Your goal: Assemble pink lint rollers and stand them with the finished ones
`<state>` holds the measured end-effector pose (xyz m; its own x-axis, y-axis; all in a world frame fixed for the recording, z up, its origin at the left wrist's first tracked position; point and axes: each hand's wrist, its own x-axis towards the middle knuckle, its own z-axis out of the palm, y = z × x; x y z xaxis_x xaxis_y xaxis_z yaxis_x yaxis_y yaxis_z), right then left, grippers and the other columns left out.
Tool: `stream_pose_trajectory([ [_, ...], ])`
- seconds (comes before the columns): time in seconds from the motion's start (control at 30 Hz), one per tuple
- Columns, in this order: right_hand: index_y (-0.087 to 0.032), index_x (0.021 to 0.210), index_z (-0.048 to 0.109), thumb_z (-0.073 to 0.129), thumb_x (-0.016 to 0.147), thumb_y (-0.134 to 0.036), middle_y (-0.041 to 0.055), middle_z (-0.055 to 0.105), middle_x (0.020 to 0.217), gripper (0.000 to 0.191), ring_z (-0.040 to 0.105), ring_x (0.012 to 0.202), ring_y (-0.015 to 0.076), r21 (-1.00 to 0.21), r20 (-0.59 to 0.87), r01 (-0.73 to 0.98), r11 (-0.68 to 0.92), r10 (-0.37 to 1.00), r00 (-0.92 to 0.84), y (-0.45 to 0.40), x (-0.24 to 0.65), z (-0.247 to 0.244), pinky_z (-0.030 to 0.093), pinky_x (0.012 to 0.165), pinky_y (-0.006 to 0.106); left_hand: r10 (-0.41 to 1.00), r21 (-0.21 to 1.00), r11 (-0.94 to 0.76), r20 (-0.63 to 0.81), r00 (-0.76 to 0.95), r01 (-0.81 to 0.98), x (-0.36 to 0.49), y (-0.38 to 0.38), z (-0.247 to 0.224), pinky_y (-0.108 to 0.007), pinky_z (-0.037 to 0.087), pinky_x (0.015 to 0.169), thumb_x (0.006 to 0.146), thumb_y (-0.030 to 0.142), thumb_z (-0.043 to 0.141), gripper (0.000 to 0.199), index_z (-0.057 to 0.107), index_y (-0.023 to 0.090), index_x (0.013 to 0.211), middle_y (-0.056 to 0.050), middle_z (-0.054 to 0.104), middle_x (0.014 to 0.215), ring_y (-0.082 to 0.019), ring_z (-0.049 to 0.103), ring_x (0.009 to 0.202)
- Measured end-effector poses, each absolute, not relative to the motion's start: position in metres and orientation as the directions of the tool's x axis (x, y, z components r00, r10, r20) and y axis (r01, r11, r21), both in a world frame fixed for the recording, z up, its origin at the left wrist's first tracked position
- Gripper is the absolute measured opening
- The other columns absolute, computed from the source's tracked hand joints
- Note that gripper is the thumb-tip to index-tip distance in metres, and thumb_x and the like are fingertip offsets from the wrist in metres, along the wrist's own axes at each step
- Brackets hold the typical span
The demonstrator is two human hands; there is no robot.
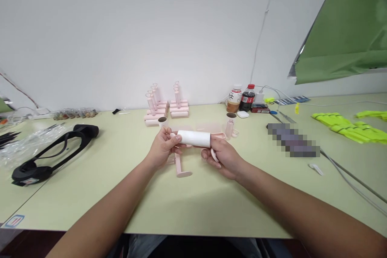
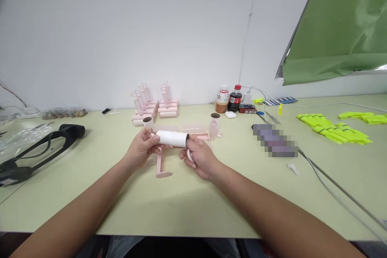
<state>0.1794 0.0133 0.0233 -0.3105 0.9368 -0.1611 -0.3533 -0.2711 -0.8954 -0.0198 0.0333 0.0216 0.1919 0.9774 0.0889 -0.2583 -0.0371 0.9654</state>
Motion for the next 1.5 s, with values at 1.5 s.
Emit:
stream_pose_trajectory([
  [1.5, -0.018, 0.108, 0.064, 0.060, 0.070, -0.025, -0.0043, 0.049, 0.050, 0.039, 0.037, 0.039, 0.0091, -0.958, -0.121, 0.236, -0.163, 0.975, 0.184, -0.007, 0.305, 0.028, 0.027, 0.036, 0.020, 0.481, 0.033, -0.876, 0.151, 0.864, 0.482, 0.075, -0.025, -0.002, -0.041, 0.042, 0.090, 0.089, 0.041, 0.052, 0.040, 0.050, 0.016, 0.120, -0.013, 0.058, 0.120, -0.028, 0.052, 0.108],
])
